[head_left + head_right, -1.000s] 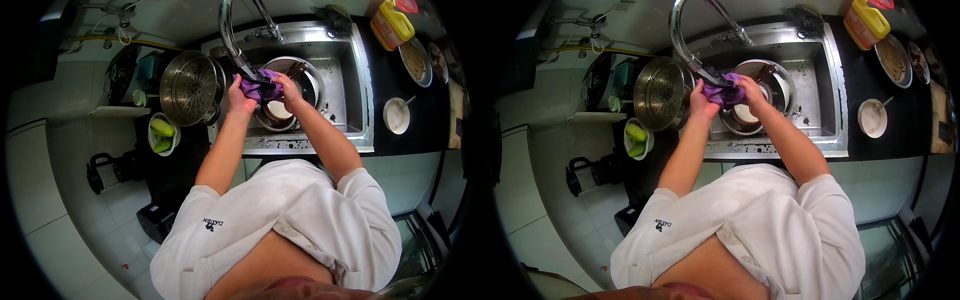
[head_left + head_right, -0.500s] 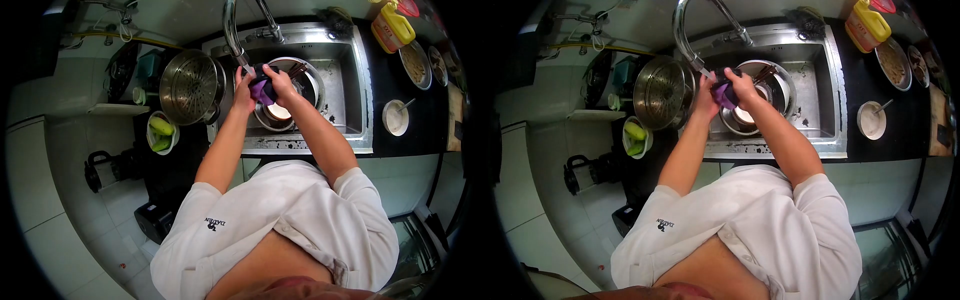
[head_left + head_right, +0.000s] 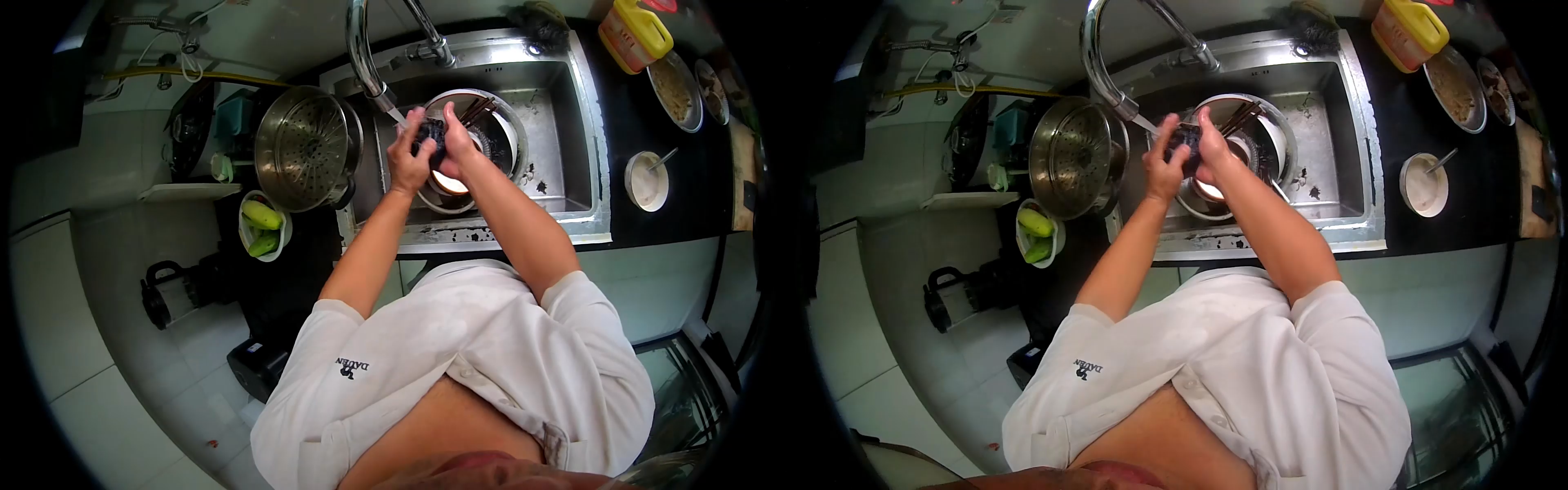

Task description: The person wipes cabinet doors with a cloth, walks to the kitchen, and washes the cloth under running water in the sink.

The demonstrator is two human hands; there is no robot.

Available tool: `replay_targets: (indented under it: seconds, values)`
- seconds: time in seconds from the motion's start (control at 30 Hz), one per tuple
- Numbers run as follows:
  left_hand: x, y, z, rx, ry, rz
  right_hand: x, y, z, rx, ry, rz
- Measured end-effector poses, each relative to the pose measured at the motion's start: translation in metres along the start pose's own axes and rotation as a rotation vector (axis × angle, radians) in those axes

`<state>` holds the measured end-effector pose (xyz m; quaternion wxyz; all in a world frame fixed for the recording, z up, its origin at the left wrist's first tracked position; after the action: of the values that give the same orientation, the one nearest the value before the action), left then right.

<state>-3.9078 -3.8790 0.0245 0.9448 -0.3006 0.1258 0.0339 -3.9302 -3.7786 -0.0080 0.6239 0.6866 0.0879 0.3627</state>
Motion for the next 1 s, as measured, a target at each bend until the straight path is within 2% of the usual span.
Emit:
replay_targets:
  seconds: [0.03,0.07,0.1,0.13,0.17,0.23,0.27,0.37,0.4,0.43,0.5,0.6,0.67,0.7,0.73,0.83,0.87,0.97,1.0]
  values:
    - [0.005,0.0,-0.012,-0.175,0.107,-0.144,-0.005,-0.005,-0.001,-0.003,0.025,0.008]
    - [0.007,-0.004,-0.003,-0.314,0.146,-0.182,-0.005,-0.001,0.002,0.023,0.047,0.031]
    - [0.004,-0.004,-0.006,-0.235,0.234,-0.114,-0.004,0.002,0.005,0.048,0.07,0.056]
    - [0.002,-0.004,-0.003,-0.263,0.259,-0.053,-0.004,0.006,0.01,0.004,0.034,0.093]
    - [-0.001,-0.004,0.002,-0.29,0.283,0.011,-0.014,-0.007,0.011,0.101,-0.046,0.141]
    - [-0.005,0.006,-0.02,-0.115,0.137,0.061,-0.041,-0.04,0.014,0.299,-0.203,0.237]
    - [-0.009,0.01,-0.026,-0.029,0.063,0.088,-0.038,-0.035,0.01,0.474,-0.235,0.371]
    - [-0.016,0.019,-0.041,0.161,-0.27,0.19,-0.062,-0.048,0.019,0.661,-0.535,0.333]
    - [-0.018,0.022,-0.043,0.227,-0.379,0.222,-0.067,-0.051,0.014,0.889,-0.587,0.423]
    - [-0.018,0.025,-0.046,0.322,-0.47,0.26,-0.067,-0.057,0.014,1.027,-0.648,0.416]
    - [-0.019,0.031,-0.05,0.516,-0.652,0.338,-0.034,-0.019,0.008,1.304,-0.768,0.394]
    - [-0.02,0.028,-0.053,0.578,-0.848,0.39,-0.024,-0.012,0.006,1.641,-0.764,0.338]
    - [-0.022,0.033,-0.089,0.96,-1.001,0.143,-0.017,-0.011,0.003,1.776,-0.98,0.055]
    - [-0.026,0.025,-0.067,1.15,-1.07,0.012,-0.011,-0.012,0.001,1.832,-1.081,-0.095]
    - [-0.025,0.021,-0.044,1.123,-1.239,-0.047,-0.007,-0.01,-0.005,1.975,-1.144,-0.289]
    - [-0.026,0.03,-0.093,1.174,-1.275,-0.198,-0.006,-0.017,-0.022,2.085,-0.95,-0.348]
    - [-0.029,0.028,-0.086,1.179,-1.28,-0.144,-0.009,-0.021,-0.026,2.141,-0.747,-0.281]
    - [-0.028,0.021,-0.058,1.094,-1.099,-0.018,0.01,-0.012,-0.03,1.627,-0.792,-0.021]
    - [-0.025,0.019,-0.074,0.995,-0.997,0.04,0.015,-0.013,-0.035,1.555,-0.742,0.141]
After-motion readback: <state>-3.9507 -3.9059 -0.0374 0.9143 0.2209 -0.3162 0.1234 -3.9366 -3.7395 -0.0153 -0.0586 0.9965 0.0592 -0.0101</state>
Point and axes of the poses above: each hand's wrist, its own x-axis away from the middle knuckle, its own y-axis out of the palm, z = x × y, the point moved 2 cm from there along -x, towards the middle knuckle, and after that the axes turned 10 degrees about -x, right-handed, at the moved point
